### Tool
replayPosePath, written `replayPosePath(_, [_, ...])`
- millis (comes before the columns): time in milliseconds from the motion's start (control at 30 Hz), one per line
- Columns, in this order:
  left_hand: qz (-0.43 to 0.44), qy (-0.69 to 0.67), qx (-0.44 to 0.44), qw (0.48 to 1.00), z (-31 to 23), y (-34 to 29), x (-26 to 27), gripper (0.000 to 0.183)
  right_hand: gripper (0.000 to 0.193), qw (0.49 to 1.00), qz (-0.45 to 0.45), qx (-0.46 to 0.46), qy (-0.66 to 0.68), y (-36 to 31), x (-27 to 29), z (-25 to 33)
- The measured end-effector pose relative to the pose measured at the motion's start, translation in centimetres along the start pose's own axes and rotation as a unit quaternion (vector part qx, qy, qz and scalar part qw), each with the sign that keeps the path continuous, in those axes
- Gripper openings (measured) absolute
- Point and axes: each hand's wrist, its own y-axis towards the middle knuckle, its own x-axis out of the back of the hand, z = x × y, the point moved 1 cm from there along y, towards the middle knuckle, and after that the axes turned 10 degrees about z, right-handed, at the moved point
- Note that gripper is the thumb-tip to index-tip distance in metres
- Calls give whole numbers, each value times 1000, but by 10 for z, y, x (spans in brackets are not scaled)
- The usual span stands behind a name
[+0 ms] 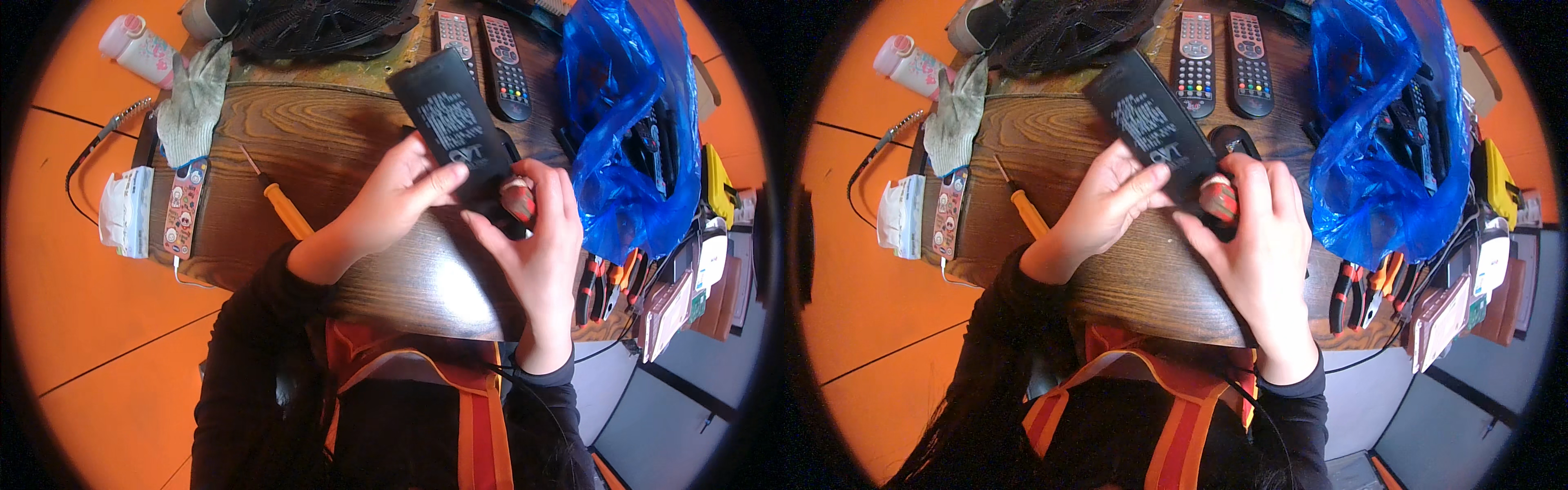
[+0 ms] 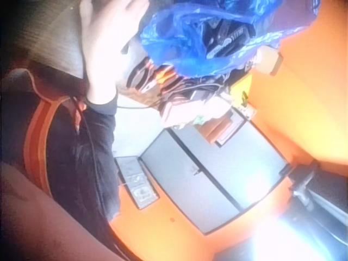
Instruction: The person disassembles a black remote control by removing the battery cover and prying open the case with a screwdriver. They separate the halves, inspect the internal components, and then reassemble the remote, closing the case and replacing the battery cover.
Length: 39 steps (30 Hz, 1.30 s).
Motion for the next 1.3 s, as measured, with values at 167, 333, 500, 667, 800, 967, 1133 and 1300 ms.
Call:
replayPosePath(167, [-32, -143, 19, 989, -9, 3, 8, 34, 26, 915, -56, -88, 389, -9, 19, -9])
replayPosePath(333, [-28, -55, 75, 995, -14, -3, 9, 56, 49, 873, -252, -22, 418, -7, 28, -24])
replayPosePath(500, [-5, -13, 83, 996, -17, -2, 6, 76, 61, 885, -301, -41, 352, -15, 26, -23])
replayPosePath(667, [9, 19, 103, 994, -20, 1, 4, 79, 47, 885, -230, 77, 397, -13, 24, -23])
replayPosePath(800, [25, 26, 121, 992, -21, 0, 5, 80, 42, 891, -238, 52, 382, -12, 24, -25])
replayPosePath(967, [34, 37, 139, 989, -18, 0, 7, 79, 38, 903, -231, 18, 361, -13, 26, -28])
replayPosePath(1133, [32, 79, 182, 980, -15, -1, 6, 80, 30, 925, -234, 35, 298, -16, 27, -44])
replayPosePath(1300, [40, 176, 201, 963, -9, 1, 4, 77, 37, 937, -197, -18, 288, -43, 38, -54])
